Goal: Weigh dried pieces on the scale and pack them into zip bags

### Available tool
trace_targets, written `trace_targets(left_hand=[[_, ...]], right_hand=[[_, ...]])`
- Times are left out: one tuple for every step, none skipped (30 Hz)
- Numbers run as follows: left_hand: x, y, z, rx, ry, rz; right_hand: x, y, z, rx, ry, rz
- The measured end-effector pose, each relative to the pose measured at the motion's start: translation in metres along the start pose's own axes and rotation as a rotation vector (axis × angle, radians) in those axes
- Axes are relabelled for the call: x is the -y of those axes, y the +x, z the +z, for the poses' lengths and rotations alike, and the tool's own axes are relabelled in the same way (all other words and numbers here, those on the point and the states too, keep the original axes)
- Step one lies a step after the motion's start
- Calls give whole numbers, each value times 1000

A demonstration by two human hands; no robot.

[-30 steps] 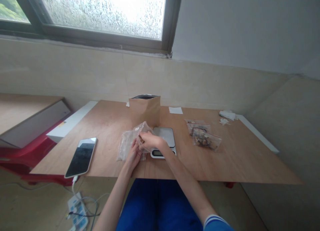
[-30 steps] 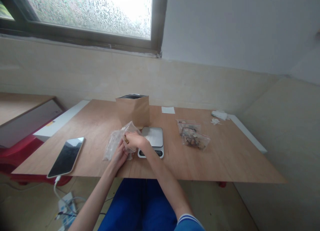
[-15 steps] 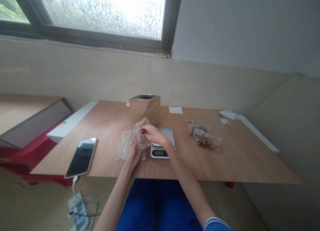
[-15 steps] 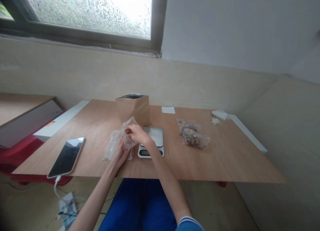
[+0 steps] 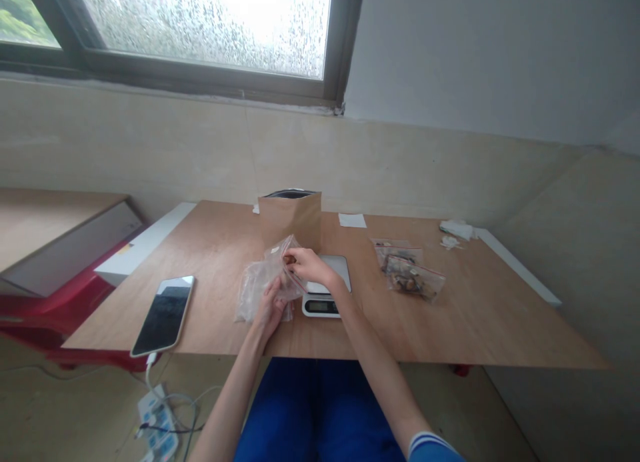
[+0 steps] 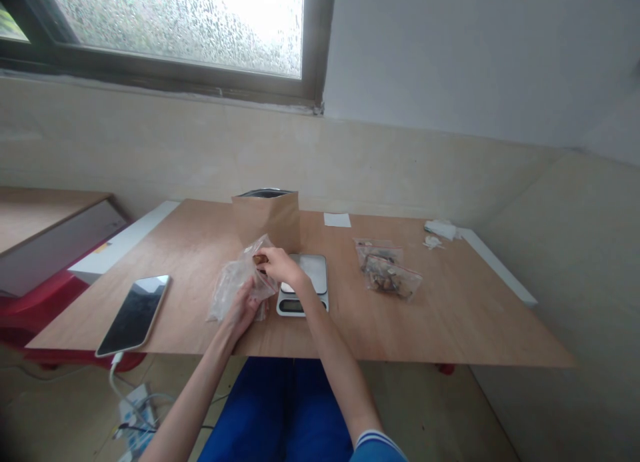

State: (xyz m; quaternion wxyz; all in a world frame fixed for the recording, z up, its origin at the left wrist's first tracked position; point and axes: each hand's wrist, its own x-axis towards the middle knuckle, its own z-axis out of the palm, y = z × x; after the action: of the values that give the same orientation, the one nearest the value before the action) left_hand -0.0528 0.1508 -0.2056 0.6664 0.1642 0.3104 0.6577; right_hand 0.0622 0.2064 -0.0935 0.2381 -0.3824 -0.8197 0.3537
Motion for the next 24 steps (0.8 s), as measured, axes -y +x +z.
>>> trace_targets(left_hand=[[1, 1, -1, -3, 2, 5], [1, 2, -2, -7, 0, 7], [1, 2, -3, -14, -3, 7], [1, 3, -4, -19, -6, 8], [1, 3, -4, -22, -9, 9], [1, 3, -5, -22, -11, 8], [1, 3, -5, -22, -13, 7], [1, 3, -6, -20, -13, 6], [2, 4, -6, -20, -14, 7], [2, 4, -6, -20, -15, 9], [2, 5, -6, -20, -17, 14], [3, 6, -7, -22, -19, 19], [3, 6, -7, -23, -21, 24], [3, 7, -7, -25, -22, 27], [3, 7, -7, -28, -22, 28], [3, 8, -7, -29, -21, 29], [2, 7, -6, -31, -20, 28], [2, 7, -5, -35, -21, 25], [1, 6, -4, -40, -23, 20], [1, 6, -3, -47, -26, 15], [0, 5, -2, -55, -28, 9], [-1, 3, -1, -62, -29, 3], [-1, 2, 0, -67, -28, -1], [-2, 1, 1, -69, -26, -2]], right_hand=[[-1, 0, 0, -6, 10, 8], [-2, 0, 0, -16, 12, 18], [-3, 0, 0, -31, 7, 29], [-3, 0, 0, -49, -2, 43], [-4, 0, 0, -68, -12, 58], [-4, 0, 0, -86, -19, 75], [-4, 0, 1, -104, -21, 92], [-3, 0, 1, -122, -17, 110], [-3, 0, 2, -140, -6, 127], [-2, 0, 2, -158, 11, 142], [-2, 1, 3, -178, 31, 156], [-1, 2, 3, -199, 49, 167], [-1, 3, 2, -222, 65, 177], [-2, 4, 2, -244, 82, 182], [-2, 5, 1, -265, 100, 181], [-3, 6, 0, -280, 120, 176], [-4, 7, -2, -290, 144, 167], [-5, 8, -5, -294, 169, 156], [-6, 9, -8, -296, 194, 143], [-6, 10, -12, -300, 213, 131], [-6, 11, -17, -311, 225, 120], [-5, 13, -23, -334, 230, 108], [-3, 15, -30, -367, 227, 91], [0, 18, -37, -414, 220, 65]])
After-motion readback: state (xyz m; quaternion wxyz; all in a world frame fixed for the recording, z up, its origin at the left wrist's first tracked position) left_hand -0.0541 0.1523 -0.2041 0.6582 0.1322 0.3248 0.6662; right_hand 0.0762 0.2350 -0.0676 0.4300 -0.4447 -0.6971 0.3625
